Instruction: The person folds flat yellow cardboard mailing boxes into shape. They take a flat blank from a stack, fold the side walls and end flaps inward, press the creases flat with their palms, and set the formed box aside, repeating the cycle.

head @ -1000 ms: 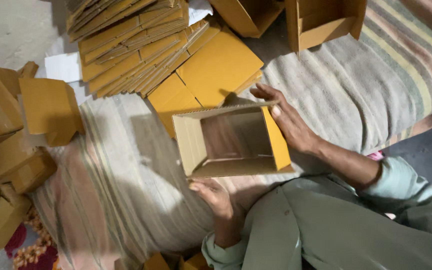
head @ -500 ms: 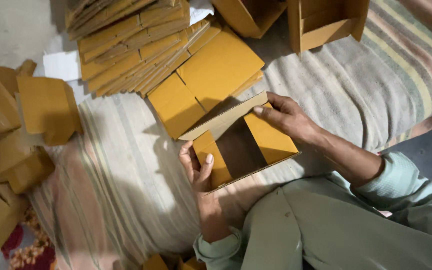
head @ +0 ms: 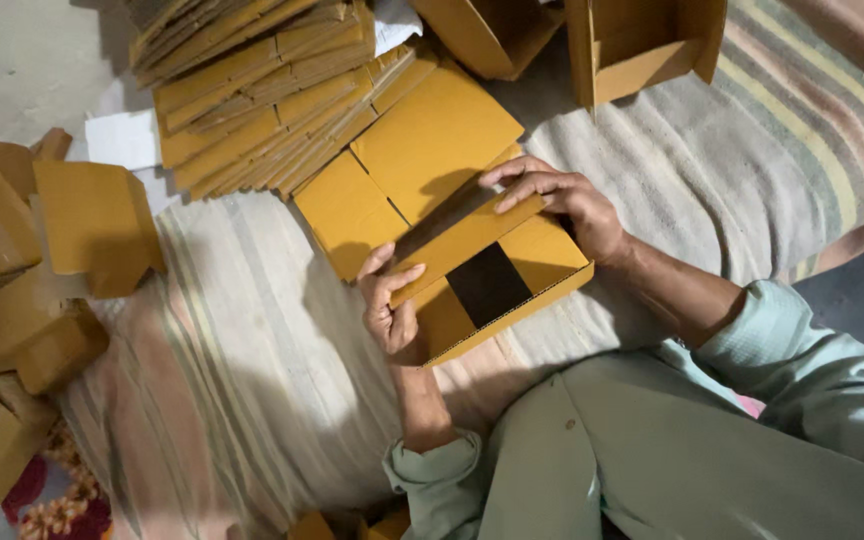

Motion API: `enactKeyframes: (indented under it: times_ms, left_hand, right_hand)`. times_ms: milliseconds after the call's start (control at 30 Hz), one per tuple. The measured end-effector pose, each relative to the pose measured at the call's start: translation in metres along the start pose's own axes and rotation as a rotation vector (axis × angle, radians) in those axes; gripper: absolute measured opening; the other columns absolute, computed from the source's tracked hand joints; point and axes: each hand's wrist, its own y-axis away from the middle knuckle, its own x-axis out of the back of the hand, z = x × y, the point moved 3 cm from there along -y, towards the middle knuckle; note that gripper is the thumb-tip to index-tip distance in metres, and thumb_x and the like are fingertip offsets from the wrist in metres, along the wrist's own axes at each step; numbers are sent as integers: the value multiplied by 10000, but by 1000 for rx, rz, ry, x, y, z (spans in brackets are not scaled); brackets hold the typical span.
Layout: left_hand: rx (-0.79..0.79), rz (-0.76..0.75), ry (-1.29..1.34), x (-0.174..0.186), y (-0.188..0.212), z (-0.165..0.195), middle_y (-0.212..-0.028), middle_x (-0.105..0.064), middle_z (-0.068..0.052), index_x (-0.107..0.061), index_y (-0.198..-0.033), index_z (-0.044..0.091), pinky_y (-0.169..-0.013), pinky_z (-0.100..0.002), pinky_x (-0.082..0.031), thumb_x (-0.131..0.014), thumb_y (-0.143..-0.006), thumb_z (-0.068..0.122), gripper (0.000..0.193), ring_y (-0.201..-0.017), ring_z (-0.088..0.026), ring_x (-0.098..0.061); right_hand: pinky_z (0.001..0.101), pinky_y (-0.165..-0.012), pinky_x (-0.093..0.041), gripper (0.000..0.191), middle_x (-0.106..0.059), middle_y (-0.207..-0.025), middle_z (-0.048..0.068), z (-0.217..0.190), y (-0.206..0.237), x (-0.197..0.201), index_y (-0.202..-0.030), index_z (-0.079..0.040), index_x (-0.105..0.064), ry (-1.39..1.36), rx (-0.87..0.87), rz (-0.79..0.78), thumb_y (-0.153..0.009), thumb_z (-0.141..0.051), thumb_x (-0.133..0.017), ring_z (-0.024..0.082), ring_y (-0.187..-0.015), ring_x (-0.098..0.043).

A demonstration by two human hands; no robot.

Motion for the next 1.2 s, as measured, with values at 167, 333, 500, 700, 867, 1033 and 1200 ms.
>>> enactKeyframes:
  times_ms: [167,333,500,700,867,1033,1200]
  left_hand:
    - [208,-287,-90,8,3,34,-1664,-365,-194,-578,-1447,55,-1292,-458,-293,-634,-998,436,592,-1569,-322,-334]
    - [257,-343,-53,1,-2,61,-1763,-232,-123,-292,-1666,82,-1375,-476,-67,-217,-893,920,1142,-1672,-310,-110]
    - [457,-256,-4,-7,3,69,-1767,-181,-140,-228,-1652,60,-1365,-472,-75,-180,-861,946,1189,-1660,-322,-128]
    - [557,-224,354,-8,9,61,-1771,-167,-105,-182,-1680,99,-1318,-505,-151,-209,-822,898,1173,-1633,-318,-169]
    - [437,-201,66,-5,11,60,-1735,-288,-132,-350,-1623,45,-1351,-492,-83,-70,-929,878,1120,-1647,-324,-172]
    - [456,-225,-219,-8,7,67,-1722,-318,-155,-381,-1607,79,-1330,-514,-116,-46,-986,805,1012,-1641,-357,-175]
    - [408,-262,-494,-21,0,80,-1726,-112,-234,-277,-1648,60,-1245,-515,-210,-133,-1033,736,925,-1600,-411,-116]
  right_hand:
    - [517,-1257,-330,755,-372,-1652,209,2,17,0,-1434,4,-526,-312,-184,-35,-1059,-630,-359,367,-1460,-446]
    - [580,-1288,-188,1093,-129,-1756,215,-25,18,6,-1570,-68,-465,-3,-122,-191,-906,-902,-226,382,-1639,-121]
    - [619,-1379,-129,952,-175,-1744,213,-89,40,-30,-1600,-144,-382,837,66,62,-951,-829,-258,392,-1665,-120]
    - [569,-1285,-8,946,-212,-1699,232,-89,5,-107,-1628,-43,-328,1383,198,-368,-1001,-750,-300,367,-1595,-137]
    - [572,-1218,10,906,-160,-1642,250,-48,-19,-103,-1580,-48,-260,1422,-145,-566,-973,-720,-209,397,-1540,-89]
    - [576,-1194,11,787,-169,-1659,217,-36,-20,-74,-1576,-136,-253,1333,-129,-472,-994,-656,-161,396,-1539,-74]
    - [584,-1197,11,788,-162,-1619,270,-39,-26,-43,-1576,-116,-233,1555,-404,-386,-986,-634,-173,409,-1521,-64]
